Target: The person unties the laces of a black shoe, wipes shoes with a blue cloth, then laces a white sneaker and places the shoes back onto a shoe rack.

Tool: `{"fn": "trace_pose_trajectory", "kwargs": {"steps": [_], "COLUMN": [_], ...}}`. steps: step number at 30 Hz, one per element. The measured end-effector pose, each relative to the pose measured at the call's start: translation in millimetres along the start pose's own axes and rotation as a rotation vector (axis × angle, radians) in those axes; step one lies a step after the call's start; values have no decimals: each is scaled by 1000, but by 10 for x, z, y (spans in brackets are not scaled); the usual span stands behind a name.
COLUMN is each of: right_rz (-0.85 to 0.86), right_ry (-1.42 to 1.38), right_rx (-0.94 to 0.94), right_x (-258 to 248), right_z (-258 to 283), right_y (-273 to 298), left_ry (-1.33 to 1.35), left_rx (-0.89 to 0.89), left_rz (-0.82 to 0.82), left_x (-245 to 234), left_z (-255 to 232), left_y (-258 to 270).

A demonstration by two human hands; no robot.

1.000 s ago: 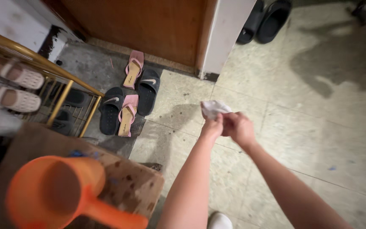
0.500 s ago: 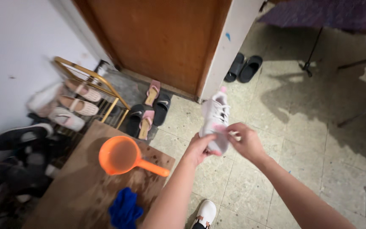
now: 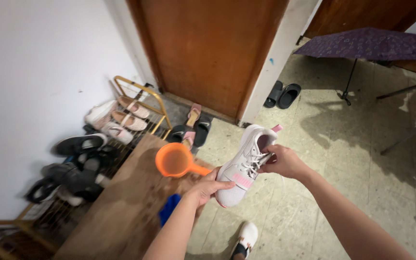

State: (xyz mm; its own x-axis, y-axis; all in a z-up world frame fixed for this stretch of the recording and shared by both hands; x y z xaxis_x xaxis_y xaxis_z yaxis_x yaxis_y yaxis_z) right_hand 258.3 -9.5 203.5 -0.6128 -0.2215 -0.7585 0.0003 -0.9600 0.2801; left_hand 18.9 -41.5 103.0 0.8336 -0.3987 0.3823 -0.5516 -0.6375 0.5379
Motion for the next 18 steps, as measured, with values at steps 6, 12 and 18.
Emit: {"fn": "trace_pose_trajectory", "kwargs": {"steps": [6, 12, 18], "right_rz": [-148, -287, 121], "right_ry": [-18, 29, -9], "right_rx": [-101, -595, -373], "right_x": [651, 1255, 1477], "right_z": [1056, 2332, 2494], "right_y": [707, 1471, 1904], "left_ry": [-277, -803, -886], "left_rx": [392, 442, 374], "left_rz": [-452, -643, -340], "left_x": [-492, -773, -1034], "left_z": [-458, -600, -396], "left_y": [1012, 1903, 2524]}}
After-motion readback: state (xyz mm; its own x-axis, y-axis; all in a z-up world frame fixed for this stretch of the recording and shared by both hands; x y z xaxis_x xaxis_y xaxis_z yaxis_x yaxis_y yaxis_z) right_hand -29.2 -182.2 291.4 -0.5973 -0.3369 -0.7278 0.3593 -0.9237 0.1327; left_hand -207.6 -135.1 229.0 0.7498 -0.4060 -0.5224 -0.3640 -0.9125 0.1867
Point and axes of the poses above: each hand's wrist, its own y-axis away from the middle knuckle, its own x-axis out of the palm, z = x × y, the point moved 7 cm from there along -y, towards the middle knuckle, and after that the axes turned 5 degrees about -z, right-handed, at the moved point
